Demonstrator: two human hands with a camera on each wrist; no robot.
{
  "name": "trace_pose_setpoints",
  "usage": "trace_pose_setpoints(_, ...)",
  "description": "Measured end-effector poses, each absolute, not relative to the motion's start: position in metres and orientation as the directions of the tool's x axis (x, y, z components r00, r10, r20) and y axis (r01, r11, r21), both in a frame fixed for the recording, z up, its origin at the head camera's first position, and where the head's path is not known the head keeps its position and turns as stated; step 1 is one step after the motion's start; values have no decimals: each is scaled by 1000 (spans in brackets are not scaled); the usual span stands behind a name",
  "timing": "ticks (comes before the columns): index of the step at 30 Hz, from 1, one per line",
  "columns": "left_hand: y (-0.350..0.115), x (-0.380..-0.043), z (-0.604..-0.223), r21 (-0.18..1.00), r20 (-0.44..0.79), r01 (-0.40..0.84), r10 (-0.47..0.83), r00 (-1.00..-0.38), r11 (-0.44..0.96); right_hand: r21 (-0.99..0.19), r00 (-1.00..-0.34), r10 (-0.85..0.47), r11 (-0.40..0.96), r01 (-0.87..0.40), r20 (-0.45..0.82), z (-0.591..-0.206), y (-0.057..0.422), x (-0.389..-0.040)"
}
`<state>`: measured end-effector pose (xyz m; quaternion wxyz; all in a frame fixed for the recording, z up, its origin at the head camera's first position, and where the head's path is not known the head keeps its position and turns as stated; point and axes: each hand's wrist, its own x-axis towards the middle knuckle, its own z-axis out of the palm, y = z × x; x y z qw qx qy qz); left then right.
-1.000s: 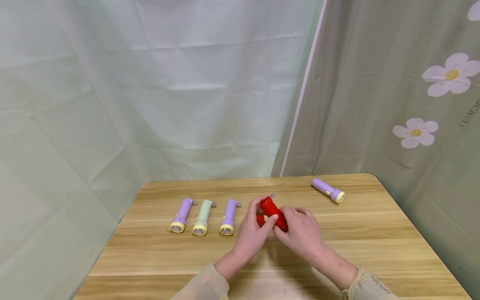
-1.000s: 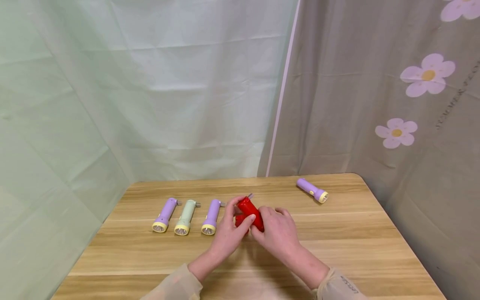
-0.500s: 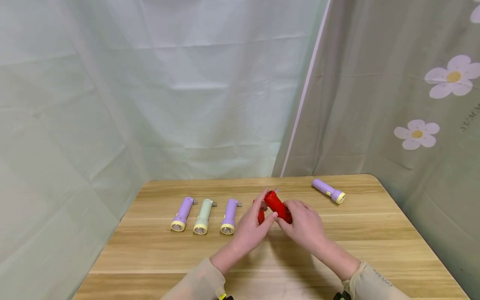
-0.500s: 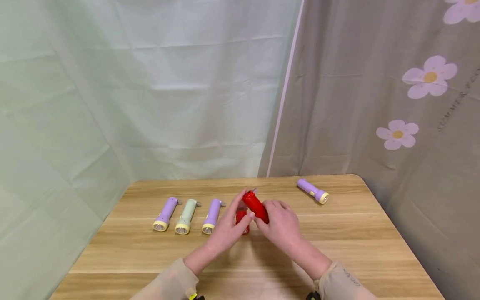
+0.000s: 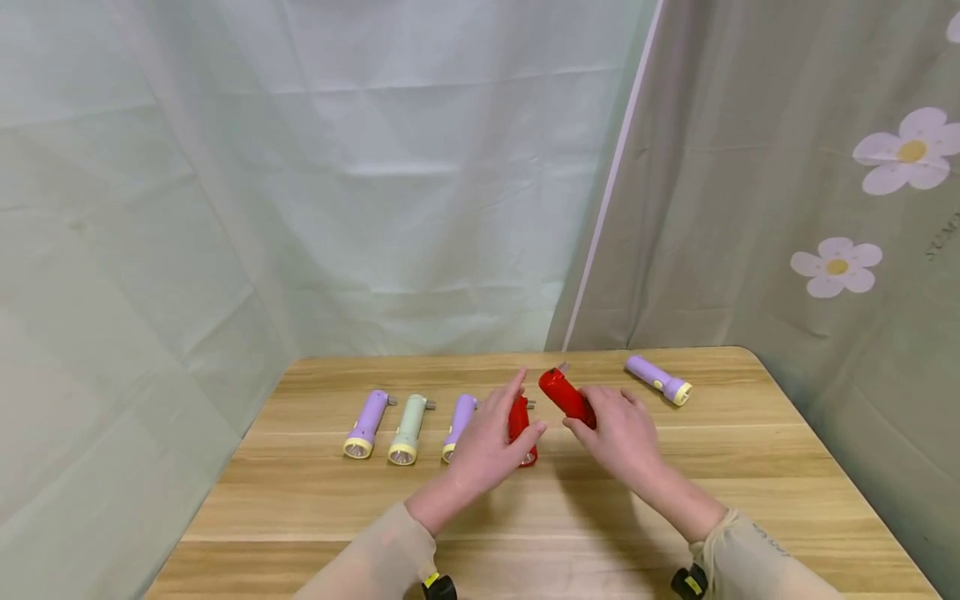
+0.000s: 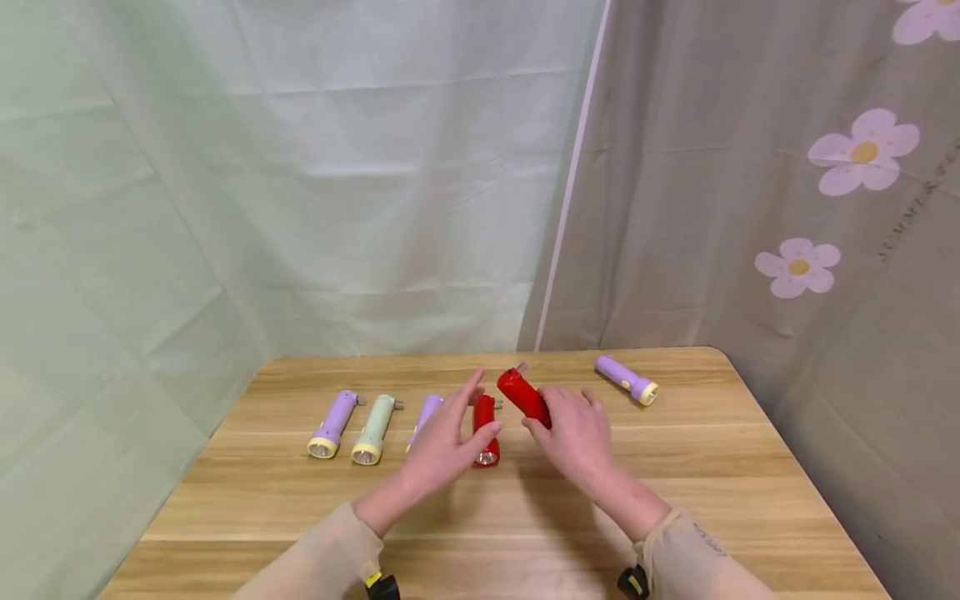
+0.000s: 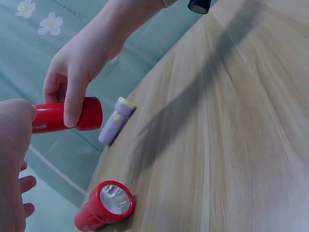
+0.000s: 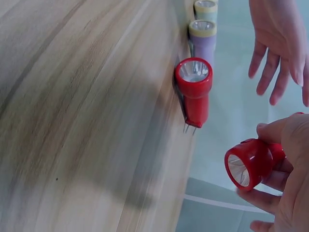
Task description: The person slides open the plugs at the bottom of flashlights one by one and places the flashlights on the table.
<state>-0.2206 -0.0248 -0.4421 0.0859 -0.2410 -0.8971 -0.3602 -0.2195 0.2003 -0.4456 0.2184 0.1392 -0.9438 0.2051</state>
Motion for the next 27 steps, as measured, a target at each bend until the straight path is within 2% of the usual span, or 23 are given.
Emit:
trace_pose_setpoints(6, -30, -221, -446, 585, 313, 497, 388, -867, 641, -301, -846, -178, 881, -365, 503, -446, 205, -224)
trace_pose_setpoints(12, -37, -219, -452, 462, 349, 570, 451, -821, 680, -295, -858, -185, 887, -356, 478, -447, 207, -226)
trace_pose_setpoints(23, -52, -209, -468, 141, 328, 643, 578, -747, 752, -372, -952, -120, 901, -223, 281, -452, 212, -236)
trace_pose_setpoints(27, -56, -205, -474, 81, 317, 659, 607, -729, 748, -397, -973, -97, 901, -175, 209, -456, 215, -240)
